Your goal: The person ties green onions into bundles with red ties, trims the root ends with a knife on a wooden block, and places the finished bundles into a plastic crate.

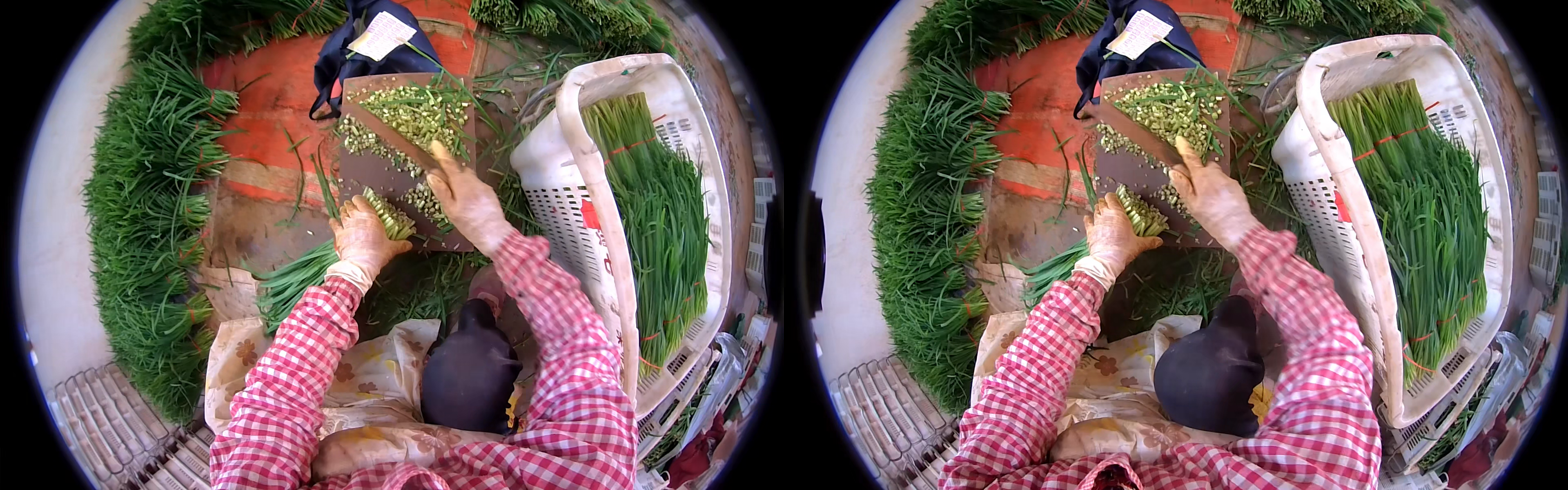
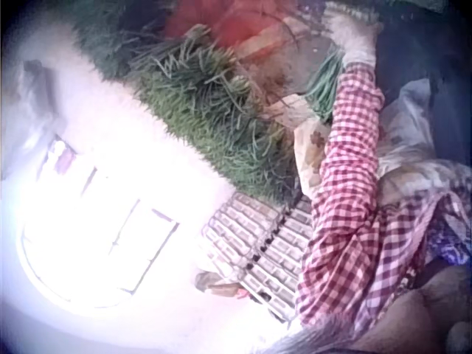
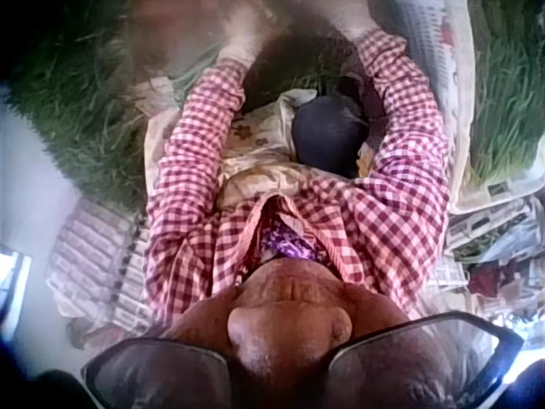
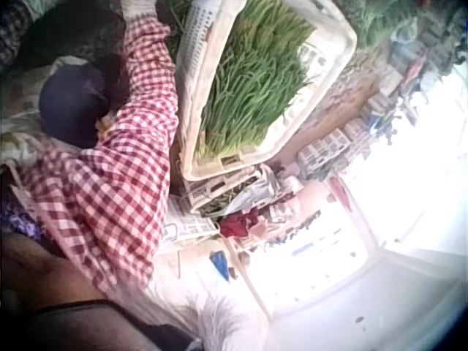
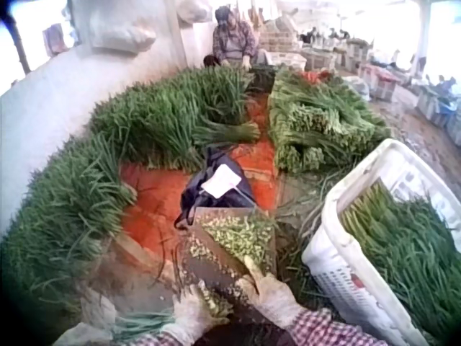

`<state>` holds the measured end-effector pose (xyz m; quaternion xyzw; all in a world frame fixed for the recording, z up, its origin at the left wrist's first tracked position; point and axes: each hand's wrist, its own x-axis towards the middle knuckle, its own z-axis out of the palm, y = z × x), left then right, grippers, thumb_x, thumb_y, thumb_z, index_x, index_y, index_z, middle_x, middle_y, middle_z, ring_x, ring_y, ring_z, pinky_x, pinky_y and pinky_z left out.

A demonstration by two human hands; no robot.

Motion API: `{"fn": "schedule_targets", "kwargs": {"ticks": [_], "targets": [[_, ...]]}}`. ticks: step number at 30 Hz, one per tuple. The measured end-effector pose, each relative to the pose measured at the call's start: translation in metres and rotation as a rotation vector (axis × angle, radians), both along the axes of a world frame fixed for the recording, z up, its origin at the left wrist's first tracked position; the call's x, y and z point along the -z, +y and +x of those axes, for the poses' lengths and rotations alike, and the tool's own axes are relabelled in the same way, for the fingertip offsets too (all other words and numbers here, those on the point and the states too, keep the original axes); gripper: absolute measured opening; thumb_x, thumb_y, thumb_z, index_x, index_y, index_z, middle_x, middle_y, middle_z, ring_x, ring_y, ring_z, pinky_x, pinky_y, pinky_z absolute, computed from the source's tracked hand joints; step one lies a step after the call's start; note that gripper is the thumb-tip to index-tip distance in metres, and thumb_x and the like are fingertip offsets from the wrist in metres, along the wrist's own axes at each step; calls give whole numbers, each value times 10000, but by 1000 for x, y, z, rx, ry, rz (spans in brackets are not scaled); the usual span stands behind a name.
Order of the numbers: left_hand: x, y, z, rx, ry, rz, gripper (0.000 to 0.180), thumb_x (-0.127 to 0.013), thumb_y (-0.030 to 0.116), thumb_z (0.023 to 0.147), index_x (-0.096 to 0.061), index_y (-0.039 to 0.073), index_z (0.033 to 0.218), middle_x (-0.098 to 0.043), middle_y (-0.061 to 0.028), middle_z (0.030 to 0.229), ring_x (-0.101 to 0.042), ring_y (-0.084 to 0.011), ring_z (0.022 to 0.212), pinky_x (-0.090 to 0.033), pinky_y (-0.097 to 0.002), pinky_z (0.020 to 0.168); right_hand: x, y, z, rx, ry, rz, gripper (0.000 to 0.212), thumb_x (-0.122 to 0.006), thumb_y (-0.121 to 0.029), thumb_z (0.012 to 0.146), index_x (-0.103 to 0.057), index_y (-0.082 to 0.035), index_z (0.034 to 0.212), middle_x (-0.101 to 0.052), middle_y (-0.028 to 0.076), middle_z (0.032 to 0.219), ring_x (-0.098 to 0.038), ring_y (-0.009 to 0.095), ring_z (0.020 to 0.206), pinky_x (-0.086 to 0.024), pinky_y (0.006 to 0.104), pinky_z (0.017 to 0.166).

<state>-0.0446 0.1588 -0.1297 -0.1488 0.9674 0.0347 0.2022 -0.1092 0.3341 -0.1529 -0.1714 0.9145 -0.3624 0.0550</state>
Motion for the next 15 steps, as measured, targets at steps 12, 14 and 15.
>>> {"fn": "schedule_targets", "kwargs": {"ticks": [12, 14, 15], "targets": [[16, 6, -20, -63, -105, -27, 657, -835, 378, 544, -561, 21, 1023, -641, -145, 985, -624, -291, 960, -500, -385, 820, -55, 56, 75, -140, 150, 265, 158, -572, -205, 865, -498, -67, 844, -537, 94, 645, -593, 240, 527, -492, 307, 461], [14, 8, -22, -70, -81, -35, 621, -842, 355, 535, -586, 41, 1005, -658, -132, 968, -636, -283, 948, -505, -375, 813, -49, 58, 82, -172, 165, 386, 173, -555, -233, 873, -492, -78, 831, -531, 82, 642, -591, 211, 518, -484, 287, 447], [15, 7, -22, -76, -83, -35, 617, -842, 353, 535, -590, 45, 1007, -659, -130, 970, -636, -284, 951, -505, -375, 816, -50, 57, 84, -185, 165, 409, 174, -551, -234, 876, -492, -77, 830, -531, 79, 642, -589, 204, 516, -481, 284, 444]]}}
